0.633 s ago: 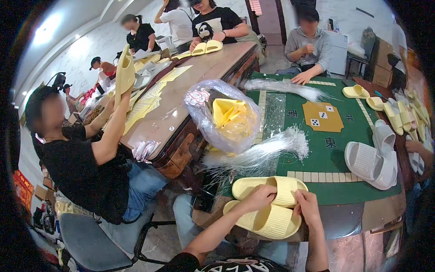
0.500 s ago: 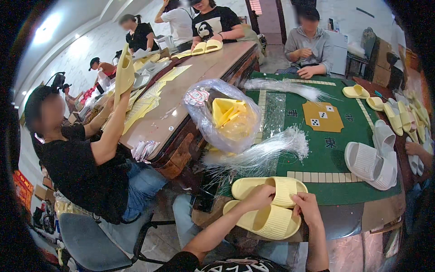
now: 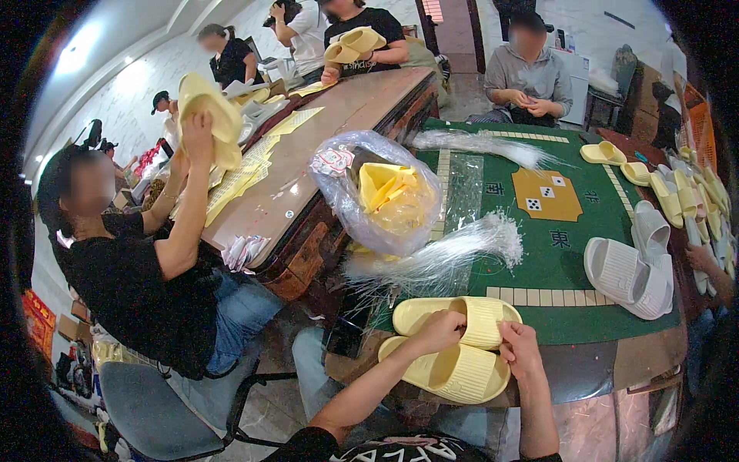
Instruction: The person secures slippers together in pairs by threading plastic fasteners through them by hand.
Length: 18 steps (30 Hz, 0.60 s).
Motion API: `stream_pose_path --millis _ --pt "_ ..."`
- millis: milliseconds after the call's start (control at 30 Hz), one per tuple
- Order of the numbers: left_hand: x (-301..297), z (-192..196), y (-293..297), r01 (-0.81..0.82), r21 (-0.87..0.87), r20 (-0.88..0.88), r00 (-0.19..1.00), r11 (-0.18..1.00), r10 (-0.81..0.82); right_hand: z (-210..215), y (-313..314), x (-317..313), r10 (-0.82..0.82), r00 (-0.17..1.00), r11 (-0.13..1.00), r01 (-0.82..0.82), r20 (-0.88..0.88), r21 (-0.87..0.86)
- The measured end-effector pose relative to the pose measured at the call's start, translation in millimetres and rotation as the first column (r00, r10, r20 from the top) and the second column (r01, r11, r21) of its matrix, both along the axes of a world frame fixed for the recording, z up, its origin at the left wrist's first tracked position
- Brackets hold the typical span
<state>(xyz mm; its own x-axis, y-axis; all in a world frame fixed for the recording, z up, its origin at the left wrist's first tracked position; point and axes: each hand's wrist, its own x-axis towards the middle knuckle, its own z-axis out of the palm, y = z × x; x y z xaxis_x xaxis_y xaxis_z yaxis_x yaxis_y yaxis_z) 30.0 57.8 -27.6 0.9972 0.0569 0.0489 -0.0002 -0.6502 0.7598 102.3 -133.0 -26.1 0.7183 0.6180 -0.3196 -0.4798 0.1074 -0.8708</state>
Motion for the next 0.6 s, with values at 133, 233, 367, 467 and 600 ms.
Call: stream_pose_path --millis 133,233,367,467,600 --pt "-3.3 3.2 -2.2 -0.041 0.017 -0.010 0.999 0.999 0.042 -2.9 1.2 -4.4 -0.141 0.985 0.989 0.144 0.099 -0.024" --pt "-11.1 5.9 5.1 0.000 0.062 0.022 1.000 0.998 -0.001 11.8 4.7 -17.9 -0.269 0.770 0.914 0.393 0.578 -0.098" --pt "-38.6 36.6 20.9 0.034 0.026 0.111 0.993 0.999 -0.037 23.0 -15.0 -12.2 -0.383 0.769 0.898 0.439 0.512 0.013" --pt "-59.3 52.8 30.8 -0.115 0.336 0.204 0.978 0.935 0.047 16.7 -32.5 0.7 -0.451 0.876 0.880 0.404 0.170 0.249" --pt "-76.7 57.1 42.3 -0.273 0.547 0.259 0.954 0.791 0.150 -7.5 -50.0 18.2 -0.396 0.897 0.748 0.439 -0.196 0.498"
